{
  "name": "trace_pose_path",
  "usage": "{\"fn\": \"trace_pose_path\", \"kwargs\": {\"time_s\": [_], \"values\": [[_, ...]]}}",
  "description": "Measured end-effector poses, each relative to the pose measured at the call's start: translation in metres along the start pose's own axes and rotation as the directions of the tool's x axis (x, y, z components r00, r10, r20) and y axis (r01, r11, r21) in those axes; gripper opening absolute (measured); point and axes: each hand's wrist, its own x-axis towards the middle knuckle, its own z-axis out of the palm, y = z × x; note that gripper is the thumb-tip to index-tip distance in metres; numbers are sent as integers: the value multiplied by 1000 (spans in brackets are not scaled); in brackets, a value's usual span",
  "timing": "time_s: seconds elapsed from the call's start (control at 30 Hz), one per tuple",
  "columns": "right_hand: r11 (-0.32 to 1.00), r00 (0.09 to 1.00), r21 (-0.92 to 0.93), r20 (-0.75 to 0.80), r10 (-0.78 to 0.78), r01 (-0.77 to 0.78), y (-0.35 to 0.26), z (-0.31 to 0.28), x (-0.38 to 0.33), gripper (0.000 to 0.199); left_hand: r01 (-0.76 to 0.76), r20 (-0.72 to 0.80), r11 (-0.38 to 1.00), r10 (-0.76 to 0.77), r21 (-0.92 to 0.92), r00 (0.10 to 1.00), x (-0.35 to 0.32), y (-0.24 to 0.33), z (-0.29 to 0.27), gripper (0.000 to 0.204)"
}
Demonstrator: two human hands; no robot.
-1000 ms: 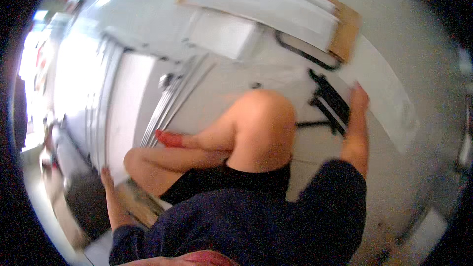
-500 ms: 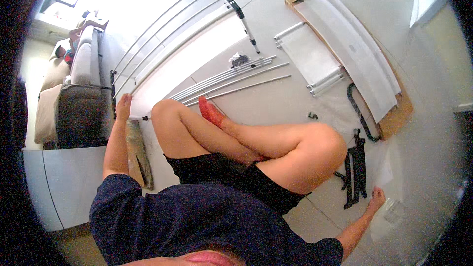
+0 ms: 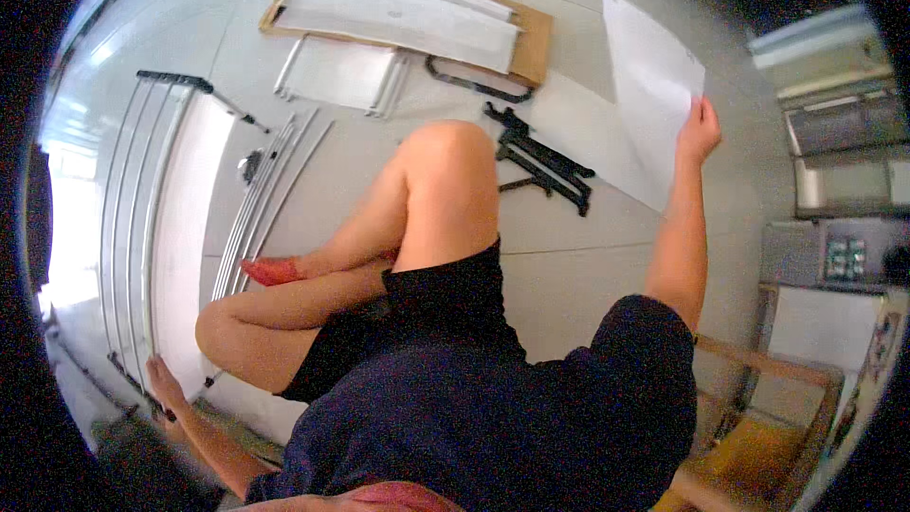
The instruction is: The person assembles a multi-tier storage shelf by sliding metal rods through sleeves of fabric sheets and inserting the rod ends into plastic corner connectors.
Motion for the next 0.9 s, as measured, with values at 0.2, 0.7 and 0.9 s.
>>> {"fn": "trace_pose_path", "kwargs": {"time_s": [0.2,0.7,0.9], "values": [[949,990,314,-138,27,18,-105,-85,36,25,-374,-410,905,426,205,806,-20,129,-34,35],[83,964,967,-230,-131,242,-444,-182,86,24,289,336,177,606,-941,721,-106,375,36,56],[-63,969,995,-84,-232,71,-505,-201,112,43,765,478,-227,665,-603,574,-96,400,89,79]]}}
